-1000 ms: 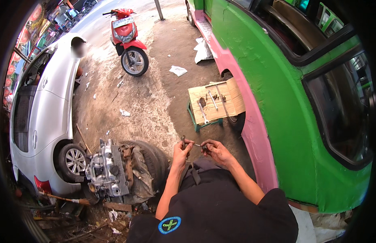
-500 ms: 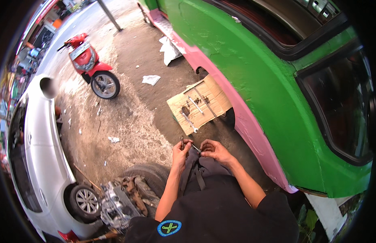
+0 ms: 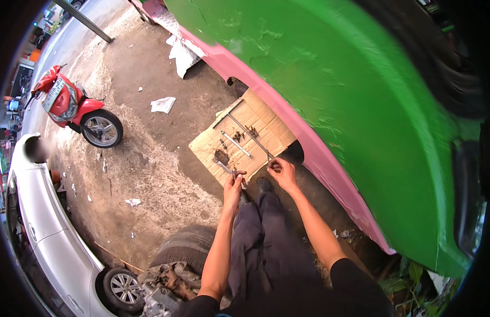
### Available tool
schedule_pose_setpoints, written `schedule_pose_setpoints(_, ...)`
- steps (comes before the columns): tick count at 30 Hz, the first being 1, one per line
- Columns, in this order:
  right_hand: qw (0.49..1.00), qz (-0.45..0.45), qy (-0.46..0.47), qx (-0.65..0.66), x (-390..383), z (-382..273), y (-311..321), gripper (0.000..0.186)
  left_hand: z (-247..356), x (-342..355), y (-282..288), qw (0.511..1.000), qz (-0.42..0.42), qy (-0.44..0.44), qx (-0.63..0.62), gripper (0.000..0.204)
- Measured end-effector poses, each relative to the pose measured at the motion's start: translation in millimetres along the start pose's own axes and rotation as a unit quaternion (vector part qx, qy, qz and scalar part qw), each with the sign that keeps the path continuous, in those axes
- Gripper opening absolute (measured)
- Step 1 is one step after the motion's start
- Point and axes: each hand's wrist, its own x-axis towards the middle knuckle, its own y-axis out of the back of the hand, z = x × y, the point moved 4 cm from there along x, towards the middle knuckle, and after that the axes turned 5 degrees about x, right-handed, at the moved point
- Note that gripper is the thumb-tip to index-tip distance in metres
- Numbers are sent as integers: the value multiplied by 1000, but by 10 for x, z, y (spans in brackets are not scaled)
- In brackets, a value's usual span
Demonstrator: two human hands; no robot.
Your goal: The person uses a wrench to tighten bolts on a disassembled engine block resting on a stand. They repeatedly adjust the wrench and reposition their hands to access different bolt locations on the engine.
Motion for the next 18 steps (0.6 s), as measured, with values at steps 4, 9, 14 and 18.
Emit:
schedule_pose_setpoints(4,994,32,50,-90,654,545,-67,17,-460,644,-77,1000,-2,4,8,24)
schedule_pose_setpoints(9,987,9,65,-144,991,961,-125,18,-814,1038,-168,1000,-3,17,-3,26)
schedule_pose_setpoints(14,981,-7,89,-170,895,1015,-83,23,-843,1043,-190,999,-21,18,-19,28)
schedule_pose_setpoints(18,975,43,97,-193,708,813,-2,25,-704,931,-175,1000,-17,9,-13,30)
